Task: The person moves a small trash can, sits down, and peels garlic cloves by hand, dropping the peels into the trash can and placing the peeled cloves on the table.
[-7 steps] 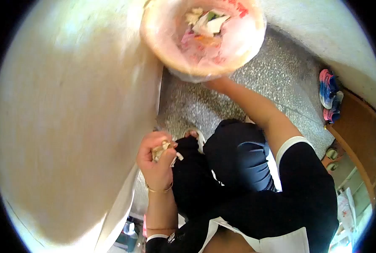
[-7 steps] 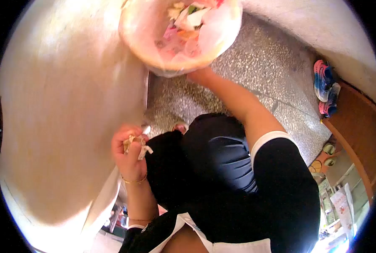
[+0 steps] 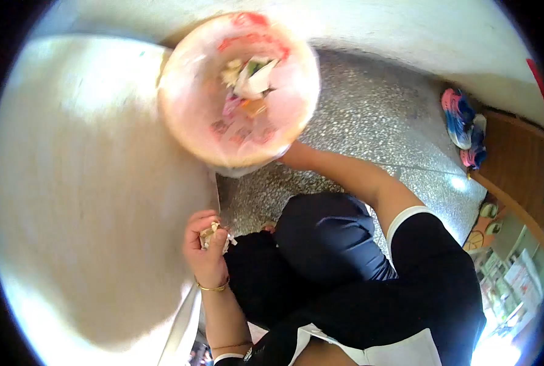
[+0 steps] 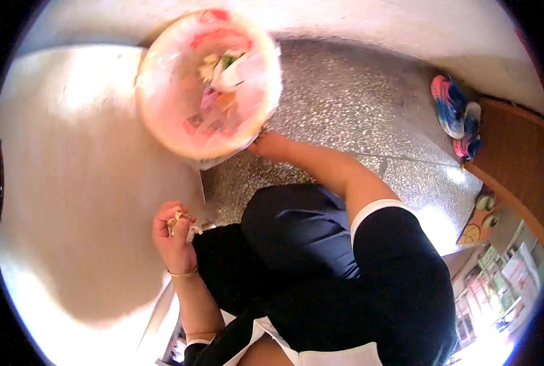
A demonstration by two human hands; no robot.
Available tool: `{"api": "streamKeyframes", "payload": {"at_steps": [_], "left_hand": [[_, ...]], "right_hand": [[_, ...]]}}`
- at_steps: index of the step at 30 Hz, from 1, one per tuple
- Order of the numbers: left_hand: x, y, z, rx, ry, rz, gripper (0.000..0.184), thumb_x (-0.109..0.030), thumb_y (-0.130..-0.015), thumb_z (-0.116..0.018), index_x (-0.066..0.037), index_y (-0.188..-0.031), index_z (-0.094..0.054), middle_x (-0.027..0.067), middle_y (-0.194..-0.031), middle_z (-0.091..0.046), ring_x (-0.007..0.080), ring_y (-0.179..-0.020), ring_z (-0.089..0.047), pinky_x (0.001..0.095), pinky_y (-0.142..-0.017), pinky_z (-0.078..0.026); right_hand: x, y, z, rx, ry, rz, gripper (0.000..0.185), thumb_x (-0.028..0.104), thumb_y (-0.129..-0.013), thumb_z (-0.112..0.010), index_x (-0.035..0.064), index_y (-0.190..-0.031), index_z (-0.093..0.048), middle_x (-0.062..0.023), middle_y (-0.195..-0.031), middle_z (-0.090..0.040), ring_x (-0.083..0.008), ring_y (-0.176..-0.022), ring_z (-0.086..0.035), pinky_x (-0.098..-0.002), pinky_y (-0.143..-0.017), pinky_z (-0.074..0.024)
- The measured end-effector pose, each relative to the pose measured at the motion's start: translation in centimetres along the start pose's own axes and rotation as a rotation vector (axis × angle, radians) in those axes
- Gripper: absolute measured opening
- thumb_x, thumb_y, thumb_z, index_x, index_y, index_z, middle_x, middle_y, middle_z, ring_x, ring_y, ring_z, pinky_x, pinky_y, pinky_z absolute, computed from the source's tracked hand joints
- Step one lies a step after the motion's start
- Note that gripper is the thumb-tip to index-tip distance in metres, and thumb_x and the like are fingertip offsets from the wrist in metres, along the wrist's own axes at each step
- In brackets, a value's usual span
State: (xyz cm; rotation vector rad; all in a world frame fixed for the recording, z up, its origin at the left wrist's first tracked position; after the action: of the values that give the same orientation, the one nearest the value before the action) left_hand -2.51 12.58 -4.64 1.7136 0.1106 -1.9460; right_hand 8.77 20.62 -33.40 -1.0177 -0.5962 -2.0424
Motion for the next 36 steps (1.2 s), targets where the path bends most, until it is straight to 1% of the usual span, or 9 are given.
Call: {"api": "streamKeyframes", "payload": {"at_steps": [2,5,7,11,15,19,24,33,36], "left_hand": [[0.1,-1.5,-2.1,0.091,-0.259,-0.035,0.016,-0.007,-0.074,-0.063,-0.005,-0.088,-0.056,0.0111,-0.105,-0.052,0.015,-0.084,-0.052,0.0287,-0.071,-0.046],[0.1,-3.3,-4.5,0.158,-0.326,0.017,0.021,-0.007,-0.072,-0.067,-0.005,-0.09,-0.058,0.0122,-0.111,-0.053,0.0157,-0.092,-0.051,0.0286,-0.08,-0.042],[0.8,-4.0,-4.3,0.142,-0.318,0.02,0.018,-0.005,-0.073,-0.064,-0.005,-0.089,-0.057,0.0119,-0.11,-0.052,0.0146,-0.088,-0.052,0.0273,-0.075,-0.045],[1.5,-4.2,-4.3,0.071,-0.267,0.031,0.017,-0.003,-0.076,-0.059,-0.004,-0.092,-0.056,0.0109,-0.105,-0.053,0.0136,-0.082,-0.053,0.0262,-0.069,-0.047],[2.2,-4.1,-4.1,0.043,-0.243,0.075,0.018,-0.006,-0.077,-0.062,-0.003,-0.094,-0.055,0.0092,-0.097,-0.056,0.0137,-0.077,-0.054,0.0259,-0.067,-0.046],[1.8,-4.0,-3.2,-0.024,-0.275,0.053,0.025,-0.014,-0.075,-0.069,-0.003,-0.093,-0.055,0.0078,-0.092,-0.056,0.0137,-0.072,-0.055,0.0255,-0.067,-0.045],[1.4,-3.5,-2.7,-0.054,-0.21,0.031,0.027,-0.015,-0.074,-0.07,-0.003,-0.093,-0.055,0.0078,-0.091,-0.057,0.0136,-0.072,-0.055,0.0255,-0.067,-0.045],[0.7,-4.2,-3.3,-0.038,-0.262,0.063,0.018,-0.003,-0.072,-0.067,-0.002,-0.088,-0.059,0.0054,-0.092,-0.057,0.0108,-0.078,-0.052,0.0241,-0.069,-0.044],[0.2,-4.9,-3.8,0.03,-0.122,0.023,0.018,-0.001,-0.072,-0.066,-0.003,-0.088,-0.059,0.0037,-0.089,-0.056,0.0096,-0.077,-0.052,0.0221,-0.065,-0.044]], "right_hand": [[-1.8,2.1,1.5,0.131,0.032,-0.091,0.03,0.025,-0.076,-0.06,0.0072,-0.099,-0.052,-0.0157,-0.094,-0.059,-0.0335,-0.089,-0.056,-0.0427,-0.077,-0.0455],[-7.3,5.9,7.2,-0.2,-0.71,-0.504,0.02,0.014,-0.074,-0.059,0.0049,-0.09,-0.053,-0.0111,-0.082,-0.059,-0.0244,-0.076,-0.058,-0.0367,-0.068,-0.0454],[-11.5,6.8,11.0,-0.618,-0.732,-0.506,0.022,0.013,-0.071,-0.062,0.0039,-0.088,-0.051,-0.0088,-0.078,-0.058,-0.0203,-0.072,-0.057,-0.0333,-0.064,-0.0451],[-15.4,3.3,17.6,-0.727,-0.971,-0.601,0.031,0.025,-0.07,-0.067,0.0032,-0.086,-0.052,-0.0095,-0.072,-0.06,-0.0223,-0.068,-0.058,-0.0328,-0.064,-0.0459],[-15.0,-0.1,21.6,-0.584,-0.369,-0.933,0.033,0.035,-0.074,-0.064,0.0075,-0.091,-0.055,-0.009,-0.08,-0.06,-0.0237,-0.071,-0.06,-0.0359,-0.064,-0.0471],[-16.0,-3.6,20.1,-0.599,0.01,-0.874,0.027,0.028,-0.077,-0.058,0.0159,-0.1,-0.056,-0.0104,-0.107,-0.053,-0.03,-0.087,-0.06,-0.0418,-0.073,-0.0486],[-15.7,-3.3,19.6,-0.725,0.004,-0.842,0.019,0.022,-0.077,-0.057,0.0201,-0.096,-0.058,-0.0088,-0.102,-0.054,-0.0287,-0.091,-0.058,-0.0419,-0.072,-0.0481],[-14.8,-3.6,19.6,-0.509,0.207,-0.785,0.018,0.027,-0.081,-0.052,0.0128,-0.089,-0.059,-0.0137,-0.103,-0.054,-0.0315,-0.083,-0.061,-0.0435,-0.069,-0.049],[-13.0,1.4,22.3,-1.011,-0.242,-0.681,0.016,0.021,-0.079,-0.059,0.0065,-0.084,-0.063,-0.0113,-0.078,-0.063,-0.025,-0.076,-0.061,-0.0339,-0.07,-0.0474]]}}
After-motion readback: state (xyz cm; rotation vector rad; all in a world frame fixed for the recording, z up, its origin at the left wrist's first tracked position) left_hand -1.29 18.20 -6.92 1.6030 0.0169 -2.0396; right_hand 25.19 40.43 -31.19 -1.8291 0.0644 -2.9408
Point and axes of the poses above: each hand's wrist, its own y-axis away from the middle knuckle, its own z-axis out of the back of the hand, x = y × z, the point moved 8 cm from there along -y, towards the middle knuckle
